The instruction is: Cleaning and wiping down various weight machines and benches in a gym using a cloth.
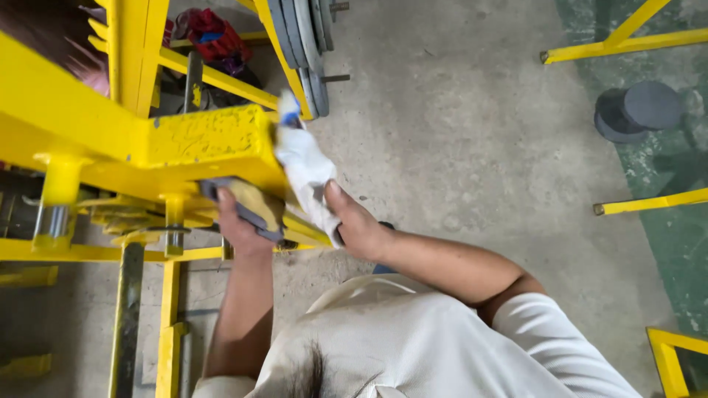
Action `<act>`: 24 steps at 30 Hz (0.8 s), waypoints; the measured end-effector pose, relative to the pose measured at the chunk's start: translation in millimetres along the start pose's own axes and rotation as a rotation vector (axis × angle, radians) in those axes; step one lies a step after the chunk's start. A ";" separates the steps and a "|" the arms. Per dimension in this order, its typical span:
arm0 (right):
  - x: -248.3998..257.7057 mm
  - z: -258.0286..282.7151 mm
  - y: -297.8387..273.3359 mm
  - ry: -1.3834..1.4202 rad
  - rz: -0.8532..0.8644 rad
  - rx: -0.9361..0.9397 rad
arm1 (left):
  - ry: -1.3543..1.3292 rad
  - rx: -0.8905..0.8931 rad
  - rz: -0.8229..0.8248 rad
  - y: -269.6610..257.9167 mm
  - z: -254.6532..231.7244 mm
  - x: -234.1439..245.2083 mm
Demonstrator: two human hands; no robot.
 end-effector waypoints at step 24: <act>60.2 -83.9 27.2 -0.090 -0.126 -0.004 | 0.423 0.062 -0.005 -68.1 108.3 53.4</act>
Point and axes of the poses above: each hand's wrist, its own y-axis towards the middle knuckle, its own x-axis out of the back of the hand, z = x × y, the point moved 7 cm from there along y, towards the middle knuckle
